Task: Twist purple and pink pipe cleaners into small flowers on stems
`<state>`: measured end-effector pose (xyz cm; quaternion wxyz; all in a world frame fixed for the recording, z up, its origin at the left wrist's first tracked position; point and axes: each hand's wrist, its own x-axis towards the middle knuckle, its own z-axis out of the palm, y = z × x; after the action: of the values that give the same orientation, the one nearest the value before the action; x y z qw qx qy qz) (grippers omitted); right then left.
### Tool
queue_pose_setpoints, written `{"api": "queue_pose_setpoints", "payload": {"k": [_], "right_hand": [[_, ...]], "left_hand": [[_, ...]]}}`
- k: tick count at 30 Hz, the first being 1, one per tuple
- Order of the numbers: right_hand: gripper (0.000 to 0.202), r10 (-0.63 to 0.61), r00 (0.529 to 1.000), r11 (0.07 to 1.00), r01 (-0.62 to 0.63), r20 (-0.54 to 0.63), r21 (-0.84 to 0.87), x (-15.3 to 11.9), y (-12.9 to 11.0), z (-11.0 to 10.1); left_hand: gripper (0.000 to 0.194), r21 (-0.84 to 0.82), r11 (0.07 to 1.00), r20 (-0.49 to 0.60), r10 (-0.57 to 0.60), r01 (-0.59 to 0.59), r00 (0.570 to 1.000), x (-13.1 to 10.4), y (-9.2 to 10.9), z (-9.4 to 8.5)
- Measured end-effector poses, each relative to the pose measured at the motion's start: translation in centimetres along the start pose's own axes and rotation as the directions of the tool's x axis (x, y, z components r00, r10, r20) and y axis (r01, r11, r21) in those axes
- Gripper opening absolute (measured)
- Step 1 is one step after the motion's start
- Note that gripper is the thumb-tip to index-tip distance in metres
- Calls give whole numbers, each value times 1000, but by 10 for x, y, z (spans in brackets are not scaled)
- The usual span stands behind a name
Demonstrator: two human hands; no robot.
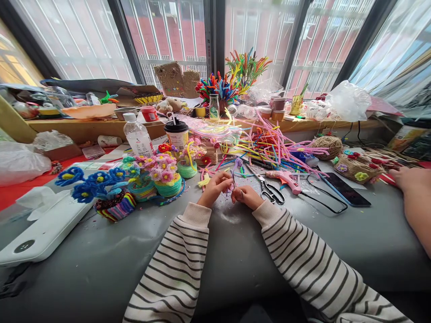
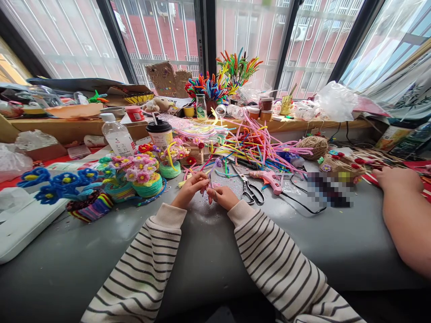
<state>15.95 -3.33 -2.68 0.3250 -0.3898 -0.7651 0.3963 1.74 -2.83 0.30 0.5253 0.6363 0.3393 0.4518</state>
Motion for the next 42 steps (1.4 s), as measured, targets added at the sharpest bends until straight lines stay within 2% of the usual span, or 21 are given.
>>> {"api": "queue_pose_setpoints", "payload": {"k": [8,15,20,22,28,36,42], "right_hand": [[59,-4,994,1000,5,-107,3,-2,-6,-1],[56,-9,993,999,13,-121,32,-2,-7,-1],[53,15,972,997,2,-234,71,-2,-10,-5],[53,13,966,997,7,-257,76,-2,-10,-6],[54,13,981,995,5,-195,95,-1,-7,-5],[60,19,994,999,-15,-106,34,-1,-8,-3],[68,-6,999,997,4,-36,-76,-1,-3,-1]], "left_hand": [[15,-7,1000,8,10,-10,1000,-1,2,1],[14,-12,1000,4,28,-27,1000,-1,3,2],[15,4,1000,33,13,-13,999,-1,2,2],[16,-2,1000,5,4,-4,1000,0,1,2],[22,-80,995,-120,-75,65,990,2,-4,-2],[22,-236,960,-128,-182,148,975,0,2,-1],[21,-254,957,-87,-168,142,982,0,0,-2]]}}
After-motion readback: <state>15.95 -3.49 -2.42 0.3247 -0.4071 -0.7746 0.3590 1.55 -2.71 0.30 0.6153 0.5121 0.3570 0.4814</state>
